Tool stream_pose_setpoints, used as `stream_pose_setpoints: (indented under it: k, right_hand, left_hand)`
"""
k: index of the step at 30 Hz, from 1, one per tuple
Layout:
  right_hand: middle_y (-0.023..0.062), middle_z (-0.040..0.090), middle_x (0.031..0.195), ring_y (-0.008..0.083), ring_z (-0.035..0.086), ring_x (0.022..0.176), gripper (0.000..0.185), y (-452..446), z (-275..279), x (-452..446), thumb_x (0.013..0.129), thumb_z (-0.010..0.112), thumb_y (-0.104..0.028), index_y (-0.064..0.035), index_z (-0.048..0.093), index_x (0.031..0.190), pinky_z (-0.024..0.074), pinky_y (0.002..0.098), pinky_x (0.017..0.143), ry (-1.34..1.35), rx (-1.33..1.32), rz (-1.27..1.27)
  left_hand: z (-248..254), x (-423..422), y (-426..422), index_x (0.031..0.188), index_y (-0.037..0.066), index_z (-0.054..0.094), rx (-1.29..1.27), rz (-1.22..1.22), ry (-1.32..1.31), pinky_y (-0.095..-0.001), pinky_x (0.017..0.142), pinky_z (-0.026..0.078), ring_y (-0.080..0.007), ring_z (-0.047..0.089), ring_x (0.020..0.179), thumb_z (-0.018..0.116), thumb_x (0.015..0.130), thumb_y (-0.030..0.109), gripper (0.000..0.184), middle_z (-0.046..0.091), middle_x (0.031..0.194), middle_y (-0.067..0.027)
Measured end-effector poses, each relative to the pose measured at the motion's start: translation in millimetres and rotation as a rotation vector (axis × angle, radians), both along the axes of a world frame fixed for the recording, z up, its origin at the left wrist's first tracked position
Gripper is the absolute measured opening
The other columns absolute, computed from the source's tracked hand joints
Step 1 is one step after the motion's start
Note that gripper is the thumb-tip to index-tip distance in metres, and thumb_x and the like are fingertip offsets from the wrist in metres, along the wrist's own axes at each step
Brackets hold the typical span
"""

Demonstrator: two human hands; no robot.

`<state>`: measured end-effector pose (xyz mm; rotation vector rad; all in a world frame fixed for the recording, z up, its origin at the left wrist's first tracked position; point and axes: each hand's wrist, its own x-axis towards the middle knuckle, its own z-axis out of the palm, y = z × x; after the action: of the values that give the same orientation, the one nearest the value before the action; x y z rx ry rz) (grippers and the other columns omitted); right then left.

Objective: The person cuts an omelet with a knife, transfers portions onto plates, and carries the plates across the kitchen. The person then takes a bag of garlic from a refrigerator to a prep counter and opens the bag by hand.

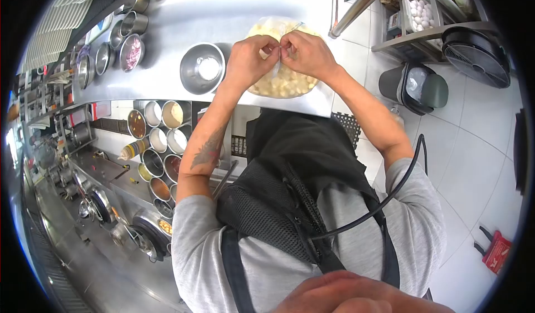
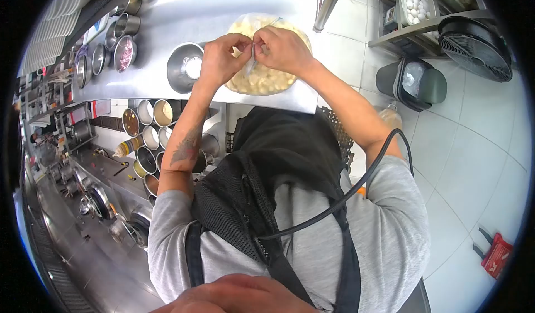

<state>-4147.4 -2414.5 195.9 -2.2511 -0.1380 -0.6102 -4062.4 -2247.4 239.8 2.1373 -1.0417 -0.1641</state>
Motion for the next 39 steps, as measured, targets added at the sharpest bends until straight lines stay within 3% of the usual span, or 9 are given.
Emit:
stream_pose_setpoints:
  k: [2,4,9,14,17,24,30,34,39]
  right_hand:
    - [0.0048,0.065,0.080,0.0198,0.064,0.067,0.016,-3,0,0,0.078,0.073,-0.010,-0.0063,0.062,0.090,0.0532,0.0326,0.061,-0.004,-0.029,-0.012]
    - [0.0078,0.066,0.080,0.0280,0.065,0.072,0.014,-5,0,0,0.078,0.071,-0.011,-0.0066,0.063,0.089,0.0535,0.0376,0.064,0.000,0.008,0.013]
    - [0.0075,0.065,0.078,0.0277,0.065,0.069,0.014,-8,-6,0,0.078,0.072,-0.011,-0.0066,0.064,0.088,0.0532,0.0371,0.062,0.007,0.009,0.007]
    - [0.0080,0.065,0.078,0.0277,0.064,0.066,0.015,-9,-7,-2,0.077,0.072,-0.012,-0.0062,0.063,0.087,0.0523,0.0366,0.060,0.004,0.044,0.022]
    - [0.0062,0.065,0.079,0.0206,0.065,0.064,0.017,-14,-6,2,0.078,0.073,-0.007,-0.0048,0.062,0.090,0.0534,0.0316,0.060,0.047,0.040,0.125]
    - [0.0074,0.063,0.079,0.0220,0.063,0.066,0.017,-16,-1,4,0.077,0.071,-0.006,-0.0047,0.061,0.090,0.0525,0.0328,0.061,0.115,0.001,0.175]
    - [0.0069,0.062,0.077,0.0232,0.063,0.067,0.017,-20,2,8,0.074,0.071,-0.006,-0.0050,0.060,0.087,0.0519,0.0343,0.060,0.056,-0.077,0.195]
    - [0.0069,0.060,0.075,0.0284,0.061,0.069,0.017,-23,4,9,0.071,0.070,-0.009,-0.0074,0.059,0.083,0.0494,0.0395,0.061,0.094,-0.057,0.250]
    - [0.0065,0.059,0.075,0.0278,0.061,0.068,0.019,-21,1,9,0.069,0.072,-0.009,-0.0078,0.058,0.082,0.0495,0.0378,0.060,0.060,-0.019,0.265]
  left_hand:
    - [-1,6,-4,0.091,0.005,0.072,0.013,-0.053,0.081,-0.0277,0.066,0.053,-0.0152,0.067,0.069,0.075,0.081,0.015,0.015,0.073,0.079,-0.0051]
    - [-1,11,-8,0.089,0.004,0.071,0.052,-0.049,0.144,-0.0269,0.066,0.052,-0.0130,0.065,0.067,0.075,0.080,0.014,0.014,0.072,0.077,-0.0043]
    - [-13,24,-13,0.089,0.002,0.071,0.136,-0.005,0.353,-0.0279,0.071,0.056,-0.0125,0.068,0.071,0.078,0.076,0.015,0.019,0.072,0.078,-0.0065]
    - [-37,29,-9,0.084,0.001,0.069,-0.084,-0.029,0.680,-0.0233,0.068,0.053,-0.0054,0.061,0.071,0.078,0.076,0.010,0.015,0.069,0.076,-0.0009]
    - [-35,27,-7,0.082,0.000,0.067,-0.045,-0.059,0.679,-0.0221,0.068,0.052,-0.0043,0.060,0.072,0.077,0.076,0.007,0.014,0.067,0.077,0.0004]
    - [-23,23,-2,0.084,0.000,0.067,-0.094,-0.021,0.657,-0.0218,0.067,0.052,-0.0047,0.061,0.069,0.077,0.075,0.009,0.016,0.067,0.076,-0.0001]
    - [-11,15,-9,0.082,0.000,0.067,0.050,-0.009,0.488,-0.0225,0.064,0.052,-0.0067,0.061,0.065,0.079,0.074,0.014,0.020,0.066,0.070,-0.0010]
    - [-22,15,-10,0.078,0.001,0.065,0.001,-0.053,0.568,-0.0232,0.060,0.049,-0.0056,0.056,0.062,0.080,0.073,0.014,0.020,0.063,0.067,0.0003]
    - [-35,15,-11,0.075,0.002,0.064,-0.079,-0.056,0.674,-0.0224,0.058,0.047,-0.0038,0.053,0.061,0.080,0.072,0.013,0.020,0.061,0.066,0.0017]
